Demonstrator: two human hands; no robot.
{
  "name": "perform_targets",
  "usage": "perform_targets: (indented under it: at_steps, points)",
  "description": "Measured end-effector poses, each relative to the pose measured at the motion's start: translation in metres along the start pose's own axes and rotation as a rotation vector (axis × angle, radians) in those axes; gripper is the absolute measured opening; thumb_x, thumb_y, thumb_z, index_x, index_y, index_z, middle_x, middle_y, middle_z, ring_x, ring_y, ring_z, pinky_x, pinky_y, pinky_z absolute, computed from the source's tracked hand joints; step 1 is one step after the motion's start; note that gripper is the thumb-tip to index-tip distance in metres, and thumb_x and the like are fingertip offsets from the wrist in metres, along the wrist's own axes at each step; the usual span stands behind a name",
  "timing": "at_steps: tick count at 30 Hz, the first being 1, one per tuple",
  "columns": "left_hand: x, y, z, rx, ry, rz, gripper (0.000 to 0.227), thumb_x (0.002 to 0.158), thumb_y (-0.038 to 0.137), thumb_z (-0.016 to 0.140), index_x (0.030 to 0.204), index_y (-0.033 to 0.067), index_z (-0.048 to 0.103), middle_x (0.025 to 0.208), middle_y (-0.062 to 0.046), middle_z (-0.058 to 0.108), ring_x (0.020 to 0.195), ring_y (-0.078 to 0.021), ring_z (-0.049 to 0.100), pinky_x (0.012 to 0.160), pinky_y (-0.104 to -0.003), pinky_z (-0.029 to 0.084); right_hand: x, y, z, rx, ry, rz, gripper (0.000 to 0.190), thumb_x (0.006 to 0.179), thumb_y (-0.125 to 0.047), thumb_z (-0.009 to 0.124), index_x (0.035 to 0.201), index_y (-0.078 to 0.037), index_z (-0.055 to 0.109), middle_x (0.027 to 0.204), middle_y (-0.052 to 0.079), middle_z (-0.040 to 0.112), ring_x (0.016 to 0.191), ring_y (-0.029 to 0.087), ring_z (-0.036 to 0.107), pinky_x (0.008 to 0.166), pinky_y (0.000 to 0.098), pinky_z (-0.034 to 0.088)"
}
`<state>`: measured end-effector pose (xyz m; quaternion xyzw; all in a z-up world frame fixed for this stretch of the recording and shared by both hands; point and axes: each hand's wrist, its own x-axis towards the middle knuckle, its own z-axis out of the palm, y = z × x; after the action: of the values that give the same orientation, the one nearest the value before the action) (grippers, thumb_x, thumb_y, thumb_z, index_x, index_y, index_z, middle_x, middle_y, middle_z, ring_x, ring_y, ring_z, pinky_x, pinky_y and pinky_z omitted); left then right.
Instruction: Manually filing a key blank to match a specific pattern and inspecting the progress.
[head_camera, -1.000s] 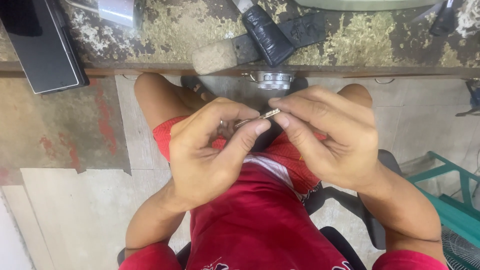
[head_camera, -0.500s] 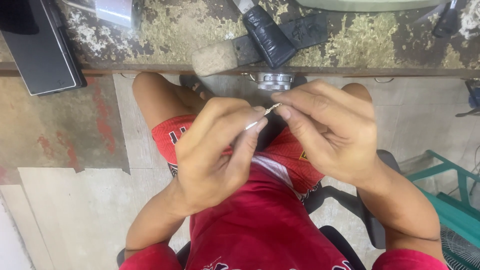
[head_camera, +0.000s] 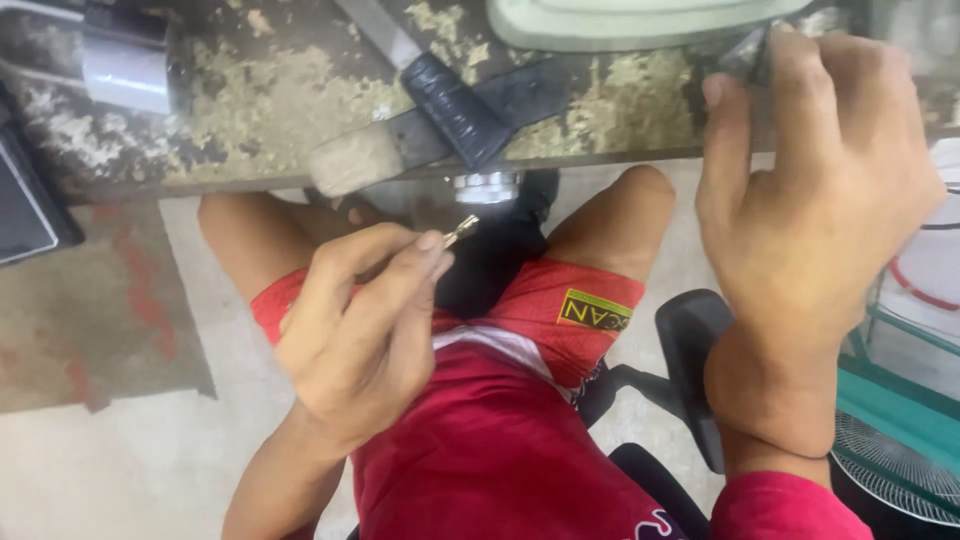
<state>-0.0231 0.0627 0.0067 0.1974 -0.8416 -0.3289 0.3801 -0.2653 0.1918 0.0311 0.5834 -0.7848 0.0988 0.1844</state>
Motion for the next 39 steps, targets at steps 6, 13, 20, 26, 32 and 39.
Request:
perform_targets:
  at_steps: [6, 13, 20, 26, 32, 39]
  points:
    - [-0.002, -0.006, 0.010, 0.026, 0.078, 0.003, 0.024, 0.099, -0.014, 0.073, 0.120, -0.0043, 0.064, 0.104, -0.026, 0.066, 0.085, -0.0287, 0.068, 0.073, -0.033, 0.058, -0.006, 0.027, 0.025, -0.143, -0.075, 0.073, 0.024, 0.123, -0.021, 0.089, 0.123, -0.002, 0.073, 0.126, 0.014, 0.058, 0.098, 0.031, 0.068, 0.062, 0.0432, 0.049]
    - [-0.007, -0.007, 0.007, -0.022, 0.137, -0.017, 0.025, 0.099, -0.013, 0.073, 0.121, -0.0032, 0.063, 0.104, -0.025, 0.066, 0.081, -0.0267, 0.066, 0.071, -0.033, 0.055, -0.015, 0.043, 0.030, 0.202, -0.120, 0.112, 0.016, 0.126, 0.011, 0.065, 0.138, 0.021, 0.068, 0.134, 0.034, 0.064, 0.120, 0.048, 0.064, 0.105, 0.0495, 0.049]
    - [-0.013, -0.010, 0.002, 0.004, 0.150, -0.025, 0.033, 0.098, -0.017, 0.078, 0.123, -0.0016, 0.064, 0.108, -0.023, 0.065, 0.081, -0.0245, 0.068, 0.073, -0.031, 0.057, -0.048, 0.080, 0.052, 0.467, -0.193, 0.278, 0.018, 0.129, 0.011, 0.061, 0.145, 0.019, 0.060, 0.132, 0.030, 0.069, 0.117, 0.040, 0.069, 0.105, 0.0460, 0.054]
    - [-0.014, -0.011, 0.002, -0.006, 0.185, 0.001, 0.032, 0.098, -0.019, 0.076, 0.123, -0.0024, 0.065, 0.107, -0.024, 0.067, 0.083, -0.0249, 0.072, 0.074, -0.030, 0.059, -0.039, 0.096, 0.040, 0.491, -0.437, 0.494, 0.016, 0.129, -0.010, 0.063, 0.140, 0.002, 0.063, 0.121, 0.016, 0.060, 0.103, 0.028, 0.058, 0.075, 0.0415, 0.048]
    - [-0.007, -0.005, -0.001, -0.080, 0.184, 0.007, 0.027, 0.100, -0.022, 0.065, 0.122, -0.0062, 0.062, 0.108, -0.026, 0.067, 0.089, -0.0310, 0.075, 0.080, -0.032, 0.072, -0.014, 0.030, 0.014, 1.081, -0.352, 0.369, 0.016, 0.121, 0.009, 0.061, 0.125, 0.005, 0.046, 0.103, 0.021, 0.060, 0.093, 0.028, 0.071, 0.090, 0.0334, 0.059]
    - [-0.009, 0.005, 0.011, -0.030, 0.175, -0.013, 0.026, 0.102, -0.010, 0.073, 0.125, -0.0049, 0.063, 0.107, -0.023, 0.070, 0.083, -0.0286, 0.070, 0.072, -0.032, 0.061, -0.025, -0.089, 0.055, 2.205, -0.430, 0.536, 0.016, 0.099, -0.004, 0.068, 0.113, -0.003, 0.060, 0.102, 0.018, 0.068, 0.087, 0.030, 0.072, 0.081, 0.0378, 0.065]
